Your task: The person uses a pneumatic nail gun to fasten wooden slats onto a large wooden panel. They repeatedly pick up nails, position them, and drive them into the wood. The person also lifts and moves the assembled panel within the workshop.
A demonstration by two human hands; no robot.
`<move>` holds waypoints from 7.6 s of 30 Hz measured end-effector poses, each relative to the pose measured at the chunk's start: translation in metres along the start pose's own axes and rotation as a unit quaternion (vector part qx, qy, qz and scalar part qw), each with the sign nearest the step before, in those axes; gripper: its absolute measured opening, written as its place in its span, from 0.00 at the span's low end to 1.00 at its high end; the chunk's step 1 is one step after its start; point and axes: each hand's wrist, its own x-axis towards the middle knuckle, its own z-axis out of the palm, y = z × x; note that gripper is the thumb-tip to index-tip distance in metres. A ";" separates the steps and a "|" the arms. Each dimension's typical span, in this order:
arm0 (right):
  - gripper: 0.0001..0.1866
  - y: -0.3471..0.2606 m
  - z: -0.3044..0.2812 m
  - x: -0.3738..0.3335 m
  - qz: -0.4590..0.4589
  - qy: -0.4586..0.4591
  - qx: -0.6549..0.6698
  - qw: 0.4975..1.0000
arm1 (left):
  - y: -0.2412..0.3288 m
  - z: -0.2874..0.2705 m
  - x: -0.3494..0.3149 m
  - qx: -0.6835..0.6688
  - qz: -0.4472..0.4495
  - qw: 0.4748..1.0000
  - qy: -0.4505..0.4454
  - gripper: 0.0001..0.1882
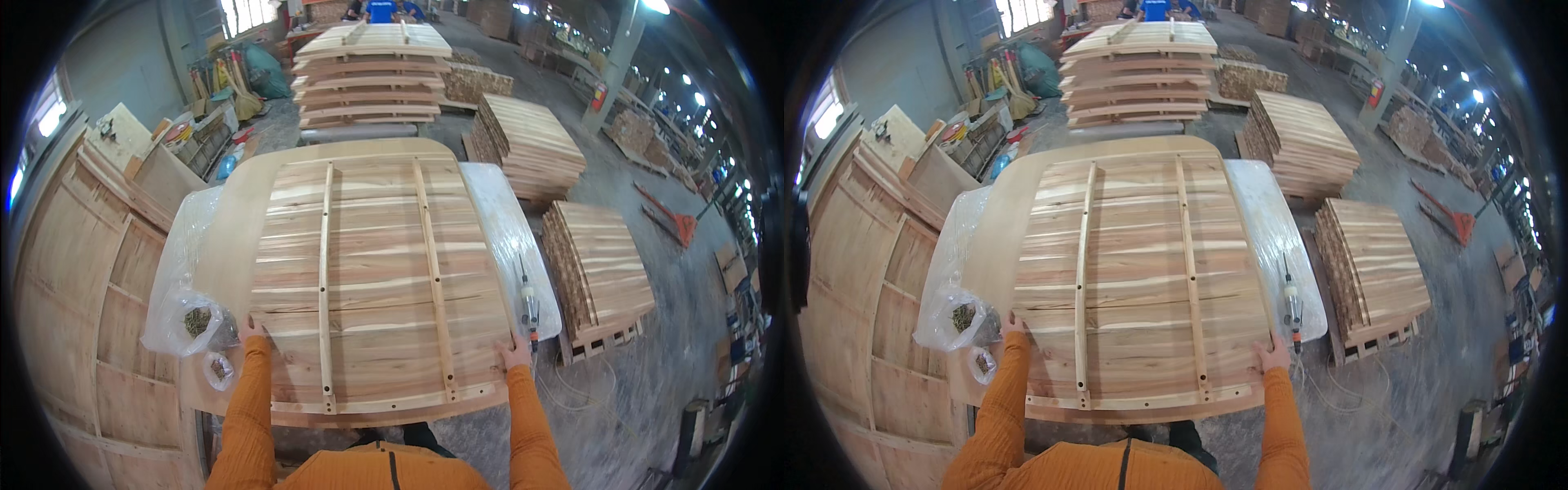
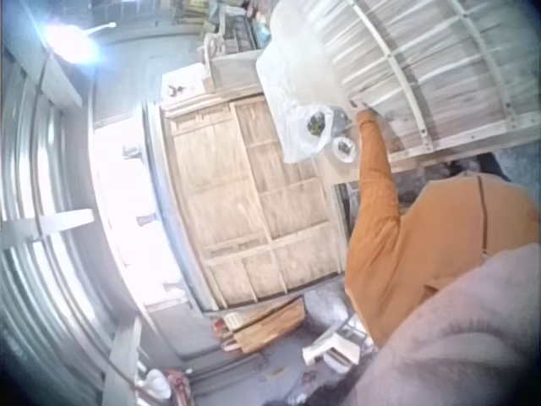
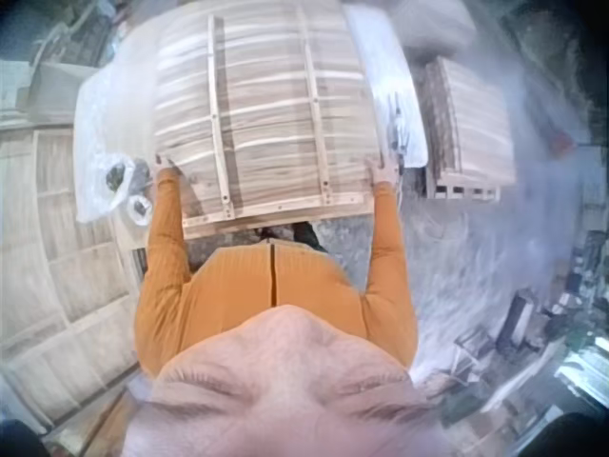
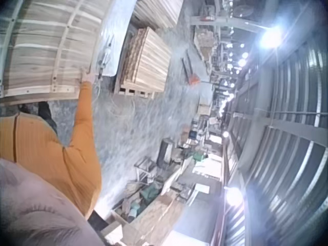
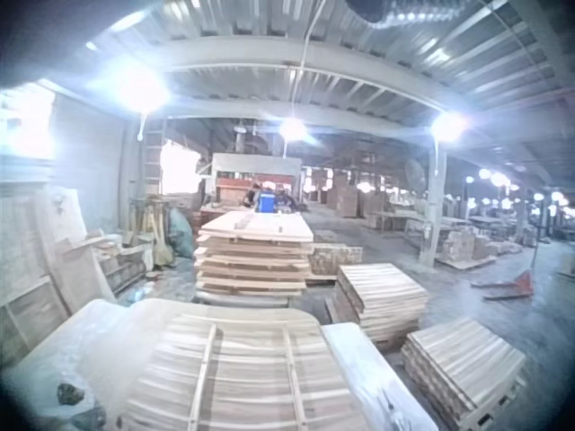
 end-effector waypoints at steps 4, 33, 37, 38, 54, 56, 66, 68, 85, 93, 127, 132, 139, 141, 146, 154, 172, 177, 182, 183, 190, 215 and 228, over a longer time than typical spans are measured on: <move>0.32 -0.003 0.000 0.001 0.061 -0.045 0.074 0.994 | -0.006 0.004 -0.007 -0.141 0.022 0.989 0.020 0.26; 0.36 -0.104 0.093 -0.034 -0.124 -0.126 0.191 0.966 | 0.027 0.063 -0.152 -0.077 0.258 0.942 -0.203 0.42; 0.36 -0.105 0.102 -0.039 -0.163 -0.120 0.152 0.967 | 0.021 0.056 -0.145 -0.110 0.257 0.938 -0.205 0.41; 0.36 -0.105 0.105 -0.037 -0.175 -0.122 0.142 0.967 | 0.019 0.056 -0.139 -0.100 0.271 0.935 -0.203 0.42; 0.37 -0.104 0.100 -0.043 -0.195 -0.107 0.124 0.967 | 0.011 0.055 -0.142 -0.115 0.355 0.911 -0.179 0.40; 0.36 -0.104 0.101 -0.042 -0.196 -0.106 0.114 0.968 | 0.013 0.053 -0.141 -0.093 0.312 0.922 -0.210 0.40; 0.35 -0.109 0.102 -0.047 -0.157 -0.123 0.120 0.972 | 0.014 0.057 -0.142 -0.087 0.339 0.923 -0.158 0.39; 0.36 -0.103 0.106 -0.046 -0.171 -0.105 0.118 0.972 | 0.012 0.056 -0.142 -0.097 0.333 0.921 -0.179 0.39; 0.22 -0.044 0.057 0.003 0.219 0.064 0.677 0.700 | 0.002 0.065 -0.135 -0.204 0.319 0.898 -0.224 0.37; 0.16 0.050 -0.008 0.076 0.348 0.304 0.887 -0.014 | -0.005 0.025 -0.105 -0.431 -0.074 0.889 -0.135 0.23; 0.23 -0.211 -0.130 -0.036 -0.031 0.298 0.457 0.837 | -0.075 -0.157 0.084 0.079 0.203 0.973 0.076 0.09; 0.21 -0.213 -0.109 -0.024 -0.002 0.243 0.434 0.867 | -0.069 -0.183 0.136 0.212 0.221 0.952 0.019 0.12; 0.09 -0.176 -0.081 -0.003 -0.034 0.246 0.310 0.918 | -0.043 -0.138 0.149 0.317 0.141 0.929 -0.126 0.17; 0.07 -0.187 -0.075 -0.006 -0.093 0.263 0.295 0.914 | -0.031 -0.133 0.151 0.338 0.152 0.917 -0.150 0.17; 0.06 -0.185 -0.058 -0.019 -0.104 0.253 0.339 0.900 | -0.020 -0.137 0.153 0.385 0.164 0.888 -0.191 0.17; 0.07 -0.171 -0.049 -0.033 -0.169 0.297 0.399 0.851 | -0.042 -0.135 0.160 0.414 0.159 0.870 -0.214 0.18; 0.07 -0.170 -0.046 -0.037 -0.156 0.299 0.432 0.836 | -0.056 -0.138 0.143 -0.139 -0.127 0.944 -0.270 0.13; 0.06 -0.169 -0.044 -0.040 -0.163 0.301 0.421 0.840 | -0.072 -0.143 0.148 -0.547 -0.286 0.763 -0.190 0.10; 0.05 -0.164 -0.048 -0.040 -0.166 0.308 0.403 0.846 | -0.076 -0.138 0.143 -0.702 -0.288 0.640 -0.121 0.09; 0.06 -0.163 -0.047 -0.040 -0.164 0.310 0.408 0.843 | -0.077 -0.134 0.140 -0.747 -0.276 0.601 -0.066 0.10; 0.14 -0.160 -0.037 -0.043 -0.182 0.255 0.432 0.846 | -0.079 -0.124 0.135 -0.795 -0.227 0.562 -0.023 0.11; 0.20 -0.080 -0.046 -0.035 -0.099 -0.025 0.462 0.881 | 0.032 -0.052 0.022 -0.719 -0.154 0.623 -0.267 0.09; 0.22 -0.063 -0.044 -0.024 -0.184 -0.073 0.436 0.878 | 0.174 0.033 -0.203 -0.657 -0.213 0.559 -0.459 0.11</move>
